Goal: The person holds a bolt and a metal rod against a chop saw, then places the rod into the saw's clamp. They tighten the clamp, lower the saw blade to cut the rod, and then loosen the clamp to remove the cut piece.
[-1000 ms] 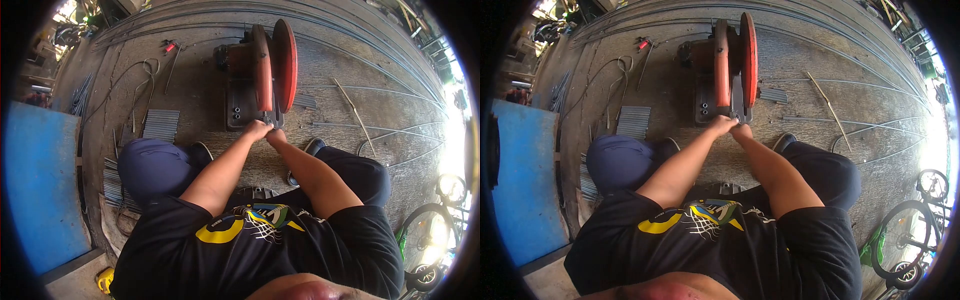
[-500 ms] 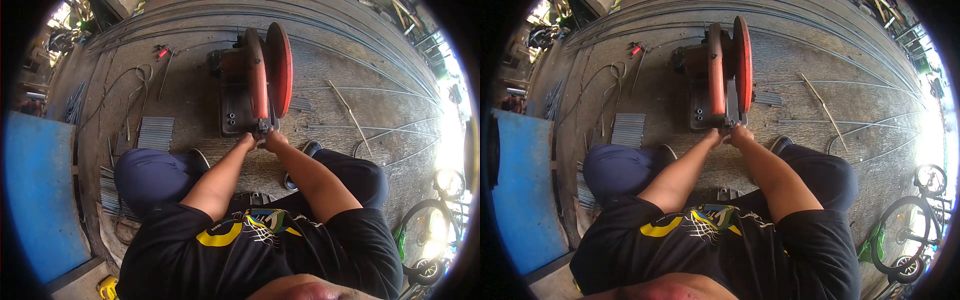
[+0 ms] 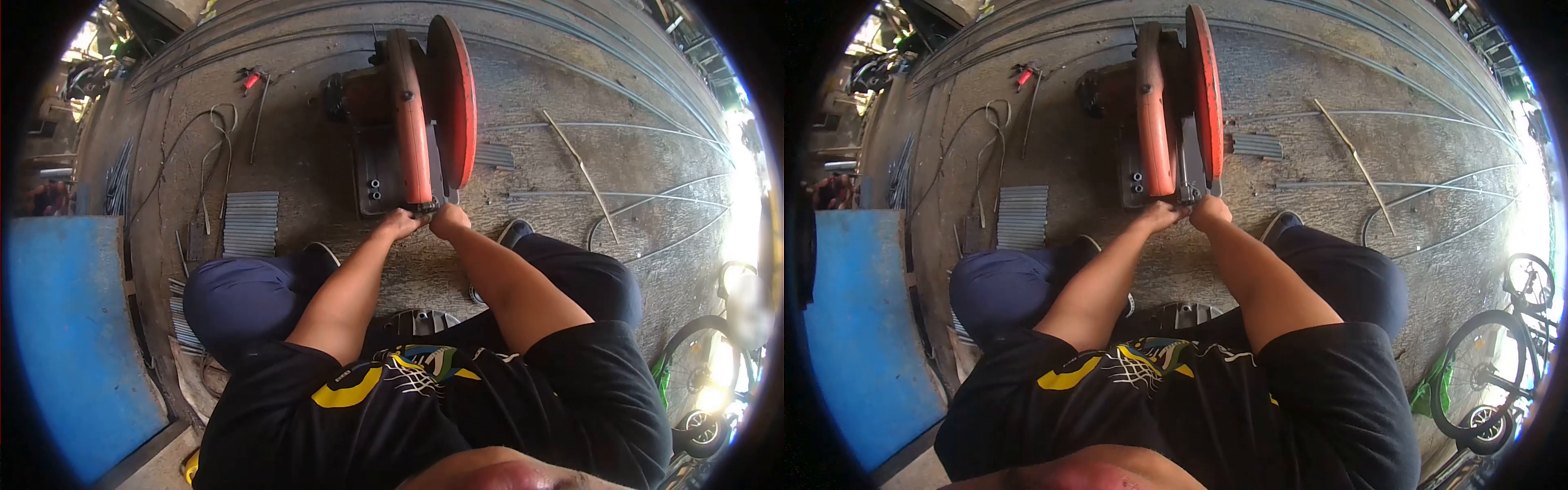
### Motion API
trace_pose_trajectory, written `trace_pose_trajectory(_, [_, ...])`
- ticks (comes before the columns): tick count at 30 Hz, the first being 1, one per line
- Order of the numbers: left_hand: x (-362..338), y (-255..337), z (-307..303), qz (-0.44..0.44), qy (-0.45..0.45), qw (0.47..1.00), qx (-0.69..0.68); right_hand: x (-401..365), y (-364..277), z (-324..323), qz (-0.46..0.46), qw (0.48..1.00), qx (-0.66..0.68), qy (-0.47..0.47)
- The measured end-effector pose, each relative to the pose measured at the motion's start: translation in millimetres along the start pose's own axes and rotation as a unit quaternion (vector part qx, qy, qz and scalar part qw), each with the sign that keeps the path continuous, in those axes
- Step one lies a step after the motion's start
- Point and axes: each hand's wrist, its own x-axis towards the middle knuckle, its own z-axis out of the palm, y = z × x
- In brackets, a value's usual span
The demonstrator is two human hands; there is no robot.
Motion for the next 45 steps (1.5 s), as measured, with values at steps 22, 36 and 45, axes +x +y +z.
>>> trace_pose_trajectory(22, [-46.9,56.0,-7.7,-0.046,0.177,0.981,0.066,43.4,30.1,52.9,-0.084,0.991,0.107,-0.021])
trace_pose_trajectory(36, [-67.5,54.5,-112.5,0.063,0.366,0.858,-0.354,135.4,94.6,15.6,-0.044,0.983,-0.171,0.049])
trace_pose_trajectory(45, [-140.9,164.5,-159.7,0.127,0.107,0.872,-0.460,-41.5,-64.2,-251.6,-0.262,0.870,0.386,0.157])
